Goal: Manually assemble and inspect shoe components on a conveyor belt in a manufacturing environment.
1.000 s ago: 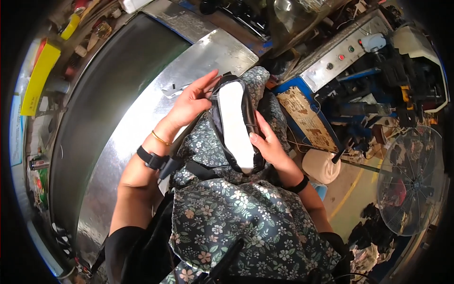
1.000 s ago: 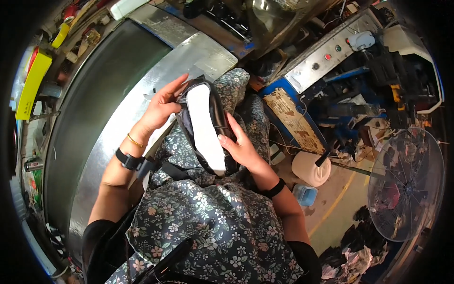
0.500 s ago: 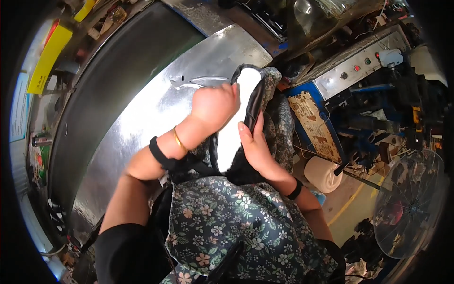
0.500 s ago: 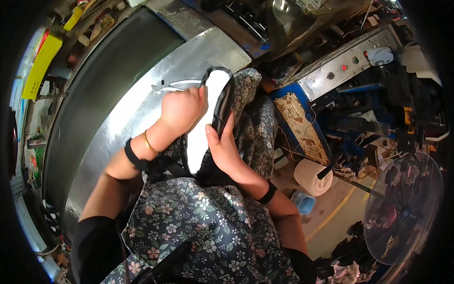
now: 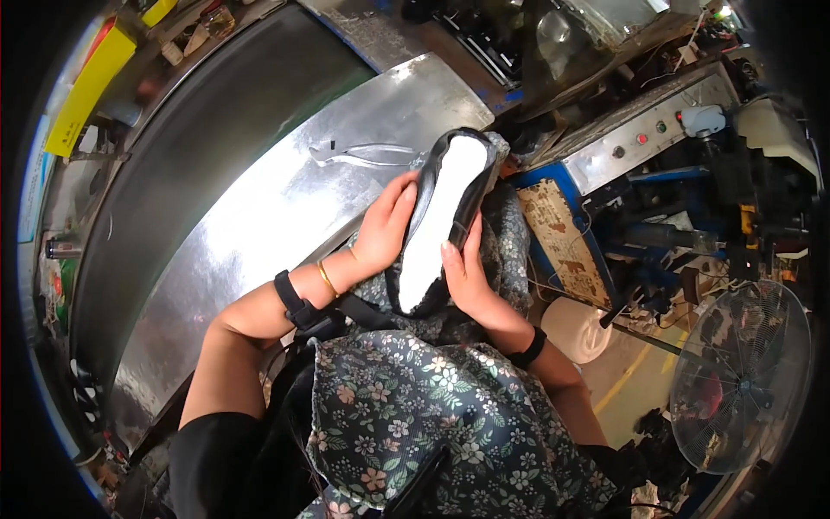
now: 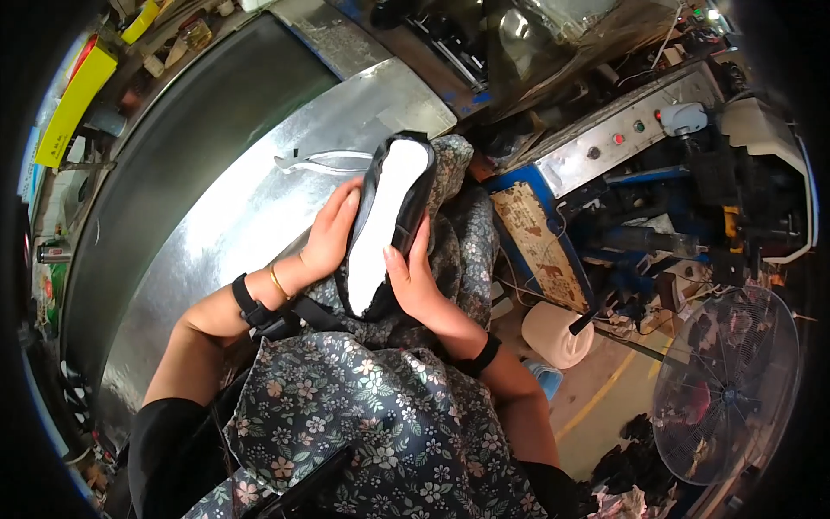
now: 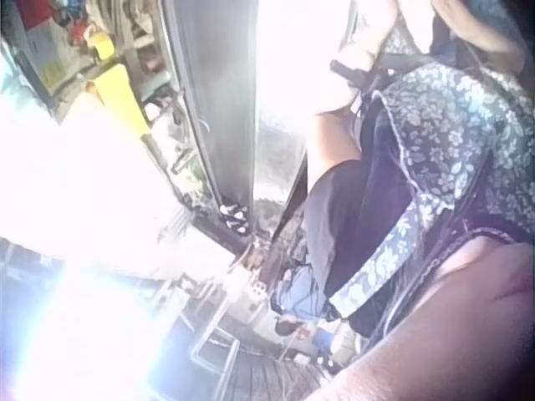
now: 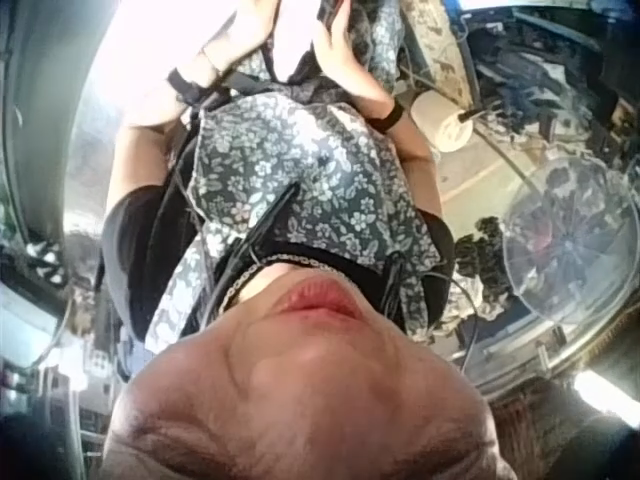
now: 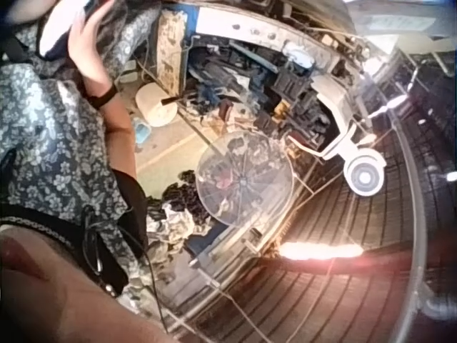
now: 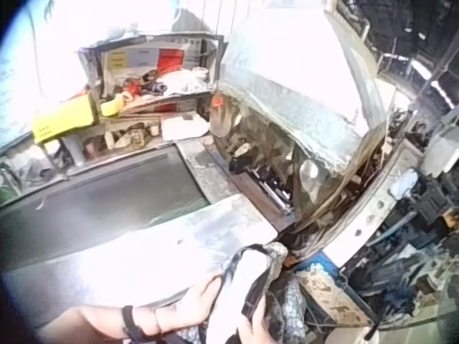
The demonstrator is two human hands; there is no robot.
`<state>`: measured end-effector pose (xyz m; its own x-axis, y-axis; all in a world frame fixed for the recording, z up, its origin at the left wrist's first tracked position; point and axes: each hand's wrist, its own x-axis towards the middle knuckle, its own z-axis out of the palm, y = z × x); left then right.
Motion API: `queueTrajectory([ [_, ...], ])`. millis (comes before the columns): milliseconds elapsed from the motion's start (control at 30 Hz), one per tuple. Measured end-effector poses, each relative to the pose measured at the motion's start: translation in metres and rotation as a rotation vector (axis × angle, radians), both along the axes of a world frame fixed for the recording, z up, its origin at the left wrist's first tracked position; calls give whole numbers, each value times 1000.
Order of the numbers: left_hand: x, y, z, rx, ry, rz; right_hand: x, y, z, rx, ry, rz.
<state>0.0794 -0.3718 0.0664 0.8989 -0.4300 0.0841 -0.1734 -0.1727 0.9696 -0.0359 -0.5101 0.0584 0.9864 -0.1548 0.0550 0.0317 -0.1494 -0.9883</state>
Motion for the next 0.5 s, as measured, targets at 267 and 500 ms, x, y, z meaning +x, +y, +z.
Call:
queueTrajectory([
  [267, 63, -61, 44, -401, 752, -504, 15, -77, 14, -45, 208, 48],
  [500, 58, -64, 55, -423, 743, -598, 84, -80, 51, 496, 75, -10],
])
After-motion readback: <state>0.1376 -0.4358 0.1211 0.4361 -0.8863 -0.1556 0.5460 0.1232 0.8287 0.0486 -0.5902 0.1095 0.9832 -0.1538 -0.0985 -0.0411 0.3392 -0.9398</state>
